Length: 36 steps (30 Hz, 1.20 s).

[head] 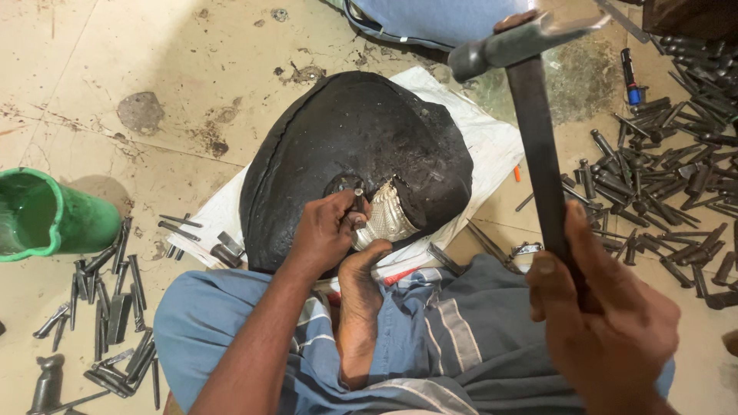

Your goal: The person sits on the floor and uses their bare foot to hold a small metal object against a large anvil. They repeatedly strike the object with a hammer and chisel to shape or texture it. The person occasionally switches chisels from a pile on the floor.

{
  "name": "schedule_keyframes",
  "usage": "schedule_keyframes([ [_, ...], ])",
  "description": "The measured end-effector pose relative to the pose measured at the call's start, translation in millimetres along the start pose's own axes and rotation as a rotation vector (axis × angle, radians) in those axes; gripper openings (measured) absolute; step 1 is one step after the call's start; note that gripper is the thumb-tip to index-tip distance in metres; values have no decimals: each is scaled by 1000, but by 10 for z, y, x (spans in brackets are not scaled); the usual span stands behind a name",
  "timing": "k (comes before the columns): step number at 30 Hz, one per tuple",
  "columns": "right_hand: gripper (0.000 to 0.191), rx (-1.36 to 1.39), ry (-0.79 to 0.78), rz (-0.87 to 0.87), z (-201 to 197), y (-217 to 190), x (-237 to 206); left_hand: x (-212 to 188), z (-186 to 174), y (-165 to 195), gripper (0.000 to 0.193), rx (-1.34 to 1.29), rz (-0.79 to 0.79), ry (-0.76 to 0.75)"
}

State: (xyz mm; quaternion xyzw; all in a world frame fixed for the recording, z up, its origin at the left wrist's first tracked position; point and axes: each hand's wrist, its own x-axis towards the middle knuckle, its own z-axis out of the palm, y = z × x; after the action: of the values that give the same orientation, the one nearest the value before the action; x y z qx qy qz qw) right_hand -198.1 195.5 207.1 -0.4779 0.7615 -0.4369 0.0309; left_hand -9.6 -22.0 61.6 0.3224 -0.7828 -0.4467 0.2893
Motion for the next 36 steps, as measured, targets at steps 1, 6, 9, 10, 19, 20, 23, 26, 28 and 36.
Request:
schedule_keyframes([
  [1, 33, -119, -123, 33, 74, 7, 21, 1, -5, 3, 7, 9, 9, 2],
  [6, 50, -224, -520, -94, 308, 160, 26, 8, -37, 25, 5, -47, 30, 6],
  [9, 37, -194, -219, -84, 294, 208, -75, 14, -34, 35, 8, 10, 9, 8],
  [10, 38, -185, -213, -72, 293, 216, -101, 8, -34, 37, 8, 18, 14, 3],
  [19, 44, -207, -247, 9, 333, 216, -157, 64, -64, 25, 8, 26, 38, -79],
  [20, 45, -178, -234, 35, 332, 208, -178, 65, -65, 33, 7, 40, 25, -88],
  [23, 46, -104, -319, -2, 353, 221, -200, 111, -80, 46, 9, 105, 70, -111],
  [26, 48, -152, -293, 44, 356, 274, -184, 118, -75, 54, 7, 21, 25, 6],
  [28, 50, -191, -243, 51, 305, 301, -194, 48, -55, 63, 10, -25, -53, 49],
  [36, 49, -180, -251, 39, 210, 302, -130, 48, -27, 20, 6, 7, -48, 28],
])
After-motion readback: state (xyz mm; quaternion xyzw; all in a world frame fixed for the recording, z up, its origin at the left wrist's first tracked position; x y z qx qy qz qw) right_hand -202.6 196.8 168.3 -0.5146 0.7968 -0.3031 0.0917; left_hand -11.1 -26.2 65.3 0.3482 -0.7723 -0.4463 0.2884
